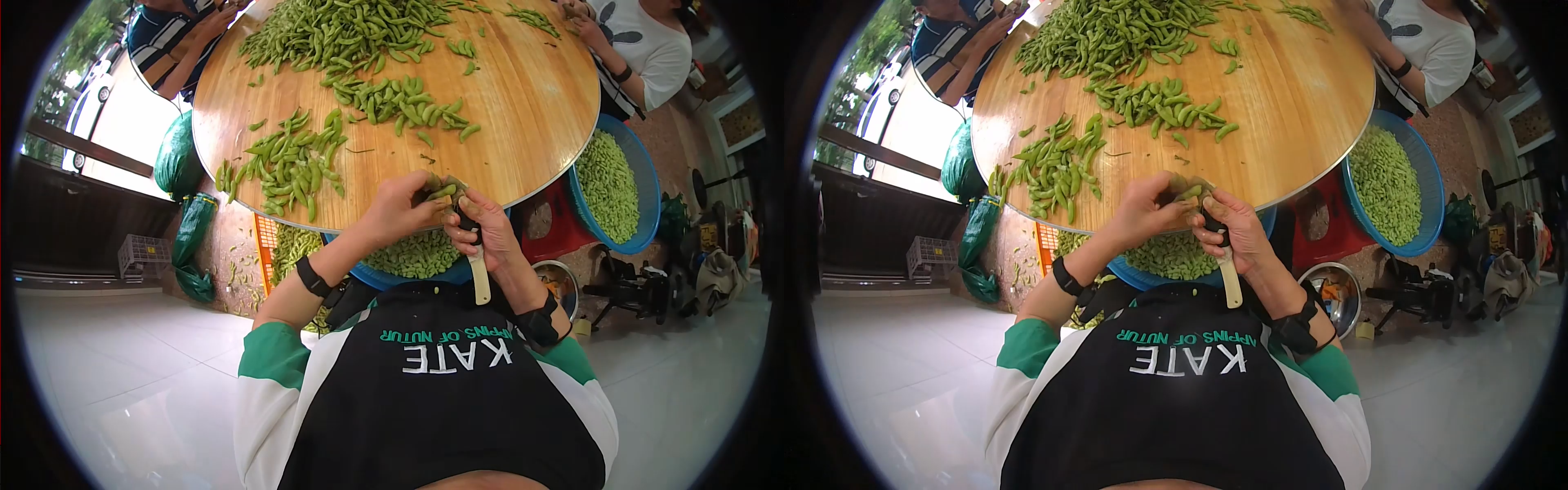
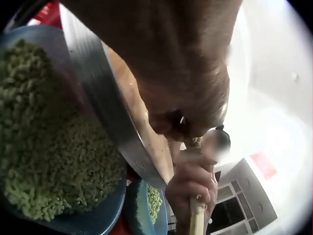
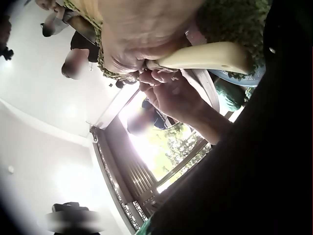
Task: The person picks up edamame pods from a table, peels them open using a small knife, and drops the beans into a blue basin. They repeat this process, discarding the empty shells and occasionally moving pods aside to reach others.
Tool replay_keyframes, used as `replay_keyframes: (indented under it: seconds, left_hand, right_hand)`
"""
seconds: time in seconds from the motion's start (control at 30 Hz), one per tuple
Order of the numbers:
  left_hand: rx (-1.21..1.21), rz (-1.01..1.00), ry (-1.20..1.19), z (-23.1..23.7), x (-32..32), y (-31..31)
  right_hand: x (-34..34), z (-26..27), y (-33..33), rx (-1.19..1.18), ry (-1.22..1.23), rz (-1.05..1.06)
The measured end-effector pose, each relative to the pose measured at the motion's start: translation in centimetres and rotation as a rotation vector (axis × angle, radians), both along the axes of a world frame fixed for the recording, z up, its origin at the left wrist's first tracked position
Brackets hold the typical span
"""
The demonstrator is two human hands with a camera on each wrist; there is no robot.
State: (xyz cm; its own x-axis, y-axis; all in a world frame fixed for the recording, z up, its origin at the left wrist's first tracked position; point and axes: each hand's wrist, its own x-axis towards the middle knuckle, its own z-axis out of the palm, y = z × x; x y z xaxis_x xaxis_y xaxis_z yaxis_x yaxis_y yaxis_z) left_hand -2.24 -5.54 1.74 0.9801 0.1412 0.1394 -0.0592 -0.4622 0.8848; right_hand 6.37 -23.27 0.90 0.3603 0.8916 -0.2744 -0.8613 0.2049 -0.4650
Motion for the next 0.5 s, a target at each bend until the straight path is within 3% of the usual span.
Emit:
replay_keyframes:
  seconds: [0.03, 0.1, 0.23, 0.3, 0.33, 0.4, 0.43, 0.5]
  left_hand:
    - [-0.003, 0.002, 0.004, -0.2, -0.1, 0.0]
    - [0.523, 0.049, -0.419, -0.6, 0.1, 0.0]
    - [0.445, 0.061, -0.410, -0.8, -0.1, -0.1]
    - [-0.178, 0.094, -0.047, -0.7, -0.3, -0.4]
    - [-0.177, 0.094, -0.049, -0.4, -0.2, -0.3]
    - [-0.695, 0.108, 0.338, 0.3, -0.1, -0.2]
    - [-0.696, 0.109, 0.336, 0.7, -0.2, -0.3]
    - [-1.073, 0.046, 0.411, 1.2, -0.5, -0.5]
  right_hand:
    - [-0.2, 0.0, 0.0, -0.003, 0.004, 0.002]
    - [-0.2, 0.0, 0.1, 0.021, 0.092, 0.016]
    - [-0.3, -0.1, 0.2, 0.047, 0.091, 0.014]
    - [-0.3, 0.0, 0.2, 0.034, 0.034, 0.005]
    - [-0.3, 0.1, 0.1, 0.035, 0.032, 0.006]
    - [-0.4, 0.2, 0.0, -0.049, -0.137, -0.036]
    - [-0.4, 0.2, -0.2, -0.049, -0.139, -0.035]
    - [-0.3, 0.1, -0.5, -0.125, -0.405, -0.052]
